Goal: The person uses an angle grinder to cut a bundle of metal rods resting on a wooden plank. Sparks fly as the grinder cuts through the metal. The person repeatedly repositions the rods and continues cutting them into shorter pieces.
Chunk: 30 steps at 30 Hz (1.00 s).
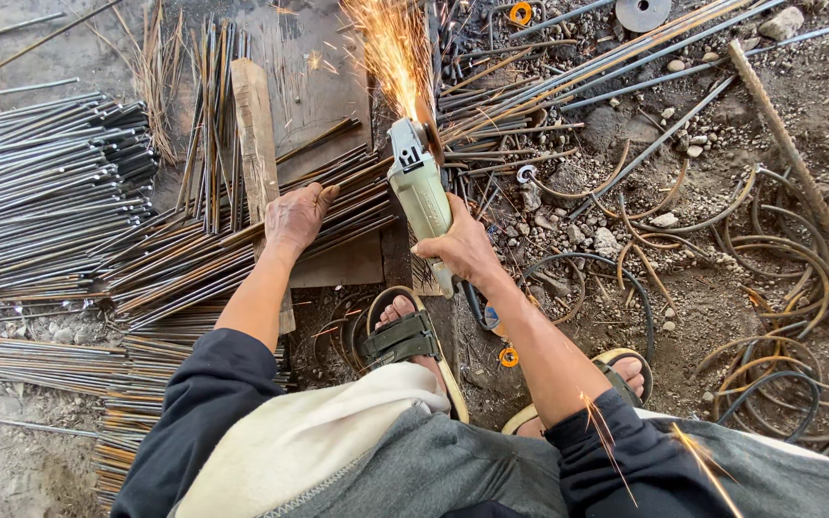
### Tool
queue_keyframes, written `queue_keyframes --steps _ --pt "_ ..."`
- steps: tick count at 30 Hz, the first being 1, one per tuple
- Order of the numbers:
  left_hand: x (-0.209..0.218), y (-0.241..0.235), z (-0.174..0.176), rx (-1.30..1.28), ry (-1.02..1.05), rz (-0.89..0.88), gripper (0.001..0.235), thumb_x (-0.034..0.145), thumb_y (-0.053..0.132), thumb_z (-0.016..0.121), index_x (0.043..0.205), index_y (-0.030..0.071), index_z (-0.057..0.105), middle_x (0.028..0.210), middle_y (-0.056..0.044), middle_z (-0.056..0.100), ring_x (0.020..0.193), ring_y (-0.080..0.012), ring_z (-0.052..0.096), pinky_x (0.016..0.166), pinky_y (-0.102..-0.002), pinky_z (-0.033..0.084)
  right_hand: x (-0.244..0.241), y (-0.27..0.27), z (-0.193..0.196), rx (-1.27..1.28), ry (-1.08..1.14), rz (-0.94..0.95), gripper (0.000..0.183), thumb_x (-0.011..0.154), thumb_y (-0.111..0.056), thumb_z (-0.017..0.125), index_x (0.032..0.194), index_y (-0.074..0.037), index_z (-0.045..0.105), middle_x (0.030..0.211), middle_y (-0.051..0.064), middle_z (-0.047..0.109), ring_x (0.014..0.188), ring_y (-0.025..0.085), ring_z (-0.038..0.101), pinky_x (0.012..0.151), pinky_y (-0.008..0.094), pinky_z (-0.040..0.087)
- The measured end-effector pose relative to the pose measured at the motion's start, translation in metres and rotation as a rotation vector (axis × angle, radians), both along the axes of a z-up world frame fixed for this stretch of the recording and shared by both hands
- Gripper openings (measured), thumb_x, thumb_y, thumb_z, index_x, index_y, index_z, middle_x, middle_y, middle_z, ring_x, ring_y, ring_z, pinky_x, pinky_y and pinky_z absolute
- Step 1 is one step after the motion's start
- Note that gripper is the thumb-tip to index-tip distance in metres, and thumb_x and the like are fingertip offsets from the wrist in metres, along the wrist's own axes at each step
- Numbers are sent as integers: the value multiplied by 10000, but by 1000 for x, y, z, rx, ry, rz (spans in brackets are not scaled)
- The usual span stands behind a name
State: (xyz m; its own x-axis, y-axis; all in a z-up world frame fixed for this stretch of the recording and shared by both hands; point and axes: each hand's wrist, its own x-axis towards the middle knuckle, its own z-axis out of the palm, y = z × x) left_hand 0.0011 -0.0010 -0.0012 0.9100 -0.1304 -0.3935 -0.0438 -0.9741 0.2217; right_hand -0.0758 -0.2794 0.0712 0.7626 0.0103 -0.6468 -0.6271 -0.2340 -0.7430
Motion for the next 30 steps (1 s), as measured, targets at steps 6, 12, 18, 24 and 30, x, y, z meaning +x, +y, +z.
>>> queue_keyframes --steps 6,12,18,24,30 --pt "0 2 -4 19 -10 -10 645 935 724 195 860 166 510 870 -157 613 931 -387 597 827 -502 467 5 2 -8 -6 -4 5 943 508 -238 765 1373 -117 408 975 189 609 954 338 594 840 459 422" --pt "1 2 -2 13 1 -10 664 930 733 172 853 165 507 868 -161 606 930 -396 594 827 -504 466 8 3 -9 -21 10 9 943 510 -246 774 1374 -141 411 994 211 613 974 353 597 865 447 425" --pt "1 2 -3 16 5 -6 662 927 737 177 862 168 510 872 -158 612 936 -396 595 842 -503 463 -2 2 -8 13 30 -6 955 503 -262 771 1374 -119 407 1023 233 598 1006 373 584 881 461 416" --pt "1 1 -1 4 11 -1 644 931 730 192 859 174 509 886 -145 614 949 -379 597 846 -490 463 -12 -1 -1 34 6 -5 961 521 -229 759 1392 -100 375 1064 276 597 1027 411 580 895 488 418" --pt "0 0 0 -6 7 6 642 934 718 209 861 157 514 880 -163 615 943 -397 595 839 -503 460 -25 -10 17 189 -25 -74 1023 510 -217 744 1407 0 302 1115 342 551 1044 470 550 924 548 420"
